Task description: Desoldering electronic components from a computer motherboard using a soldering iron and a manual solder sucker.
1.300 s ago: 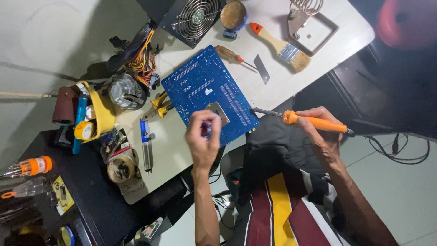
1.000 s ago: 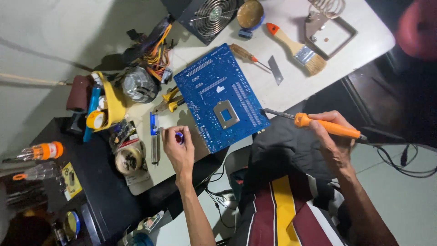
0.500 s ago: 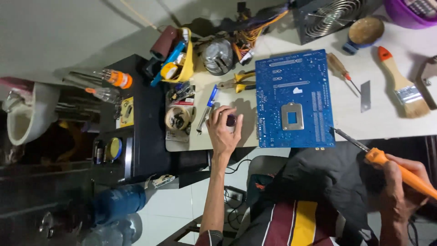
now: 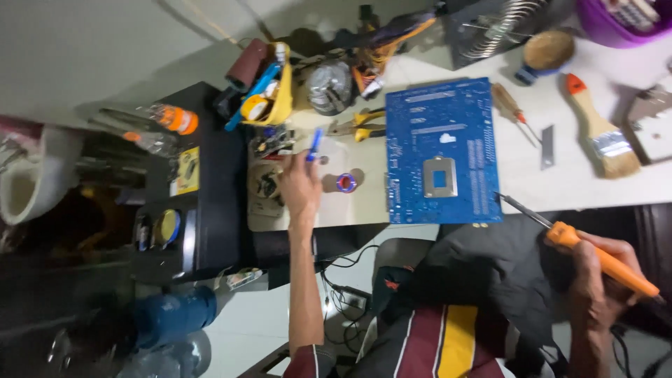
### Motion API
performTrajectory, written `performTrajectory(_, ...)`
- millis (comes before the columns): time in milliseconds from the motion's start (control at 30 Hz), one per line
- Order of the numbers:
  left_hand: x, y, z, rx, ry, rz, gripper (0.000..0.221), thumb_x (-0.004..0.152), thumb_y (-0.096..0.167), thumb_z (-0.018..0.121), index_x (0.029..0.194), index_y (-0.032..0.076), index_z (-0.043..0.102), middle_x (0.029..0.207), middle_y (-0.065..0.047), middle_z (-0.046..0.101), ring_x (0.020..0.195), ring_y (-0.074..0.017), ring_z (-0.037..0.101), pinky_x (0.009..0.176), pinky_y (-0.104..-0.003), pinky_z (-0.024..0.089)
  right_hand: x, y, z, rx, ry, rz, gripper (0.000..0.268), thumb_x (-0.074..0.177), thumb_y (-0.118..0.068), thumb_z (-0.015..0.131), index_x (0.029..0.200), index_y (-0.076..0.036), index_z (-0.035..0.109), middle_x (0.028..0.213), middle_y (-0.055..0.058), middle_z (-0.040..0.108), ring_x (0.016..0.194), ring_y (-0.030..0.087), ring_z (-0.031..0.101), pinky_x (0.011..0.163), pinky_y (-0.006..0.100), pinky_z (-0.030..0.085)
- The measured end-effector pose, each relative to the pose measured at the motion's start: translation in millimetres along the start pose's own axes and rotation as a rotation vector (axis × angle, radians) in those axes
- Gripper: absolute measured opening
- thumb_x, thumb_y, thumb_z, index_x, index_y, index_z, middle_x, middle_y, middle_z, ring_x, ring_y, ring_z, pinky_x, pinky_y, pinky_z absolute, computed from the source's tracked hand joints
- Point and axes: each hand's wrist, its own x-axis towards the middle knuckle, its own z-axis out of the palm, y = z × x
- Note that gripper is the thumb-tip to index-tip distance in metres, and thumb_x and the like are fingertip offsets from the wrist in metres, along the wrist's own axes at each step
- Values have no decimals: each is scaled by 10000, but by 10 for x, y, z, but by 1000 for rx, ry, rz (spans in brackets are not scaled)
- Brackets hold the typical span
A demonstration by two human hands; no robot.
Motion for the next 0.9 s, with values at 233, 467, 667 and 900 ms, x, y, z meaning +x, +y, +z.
performTrajectory(233, 82, 744, -365, -437, 384, 72, 217, 1118, 125, 488, 1286, -13, 494, 1139, -224, 522, 686, -243, 655, 654, -359, 569, 68, -228, 28, 120, 3, 29, 99, 1084, -92, 616, 1100, -18, 680, 1040, 97, 683, 953, 168, 636, 888, 276, 490)
performTrajectory(467, -187, 2122, -121, -1674, 50, -233, 485, 1060, 352, 533, 1443, 72, 432, 1100, -131, 527, 936, -184, 521, 851, -338, 484, 95, -157, 36, 191, -43, -27, 133, 1058, -126, 617, 1082, -7, 672, 1033, 123, 684, 909, 192, 655, 837, 299, 537)
performTrajectory(667, -522, 2815, 160, -1754, -18, -176, 426, 1118, 340, 460, 1429, 57, 396, 934, -65, 474, 771, -152, 398, 747, -325, 406, 106, -122, 21, 163, -52, -35, 175, 1038, -192, 621, 1067, -32, 684, 1031, 103, 693, 907, 182, 649, 822, 304, 535)
performTrajectory(900, -606, 2928, 586, -1504, 239, 5, 341, 1130, 217, 216, 1401, 17, 270, 971, -40, 364, 773, -108, 380, 731, -263, 478, 137, -91, 68, 217, 41, 22, 155, 1007, -179, 766, 1042, -28, 755, 827, 181, 696, 742, 189, 648, 693, 302, 525)
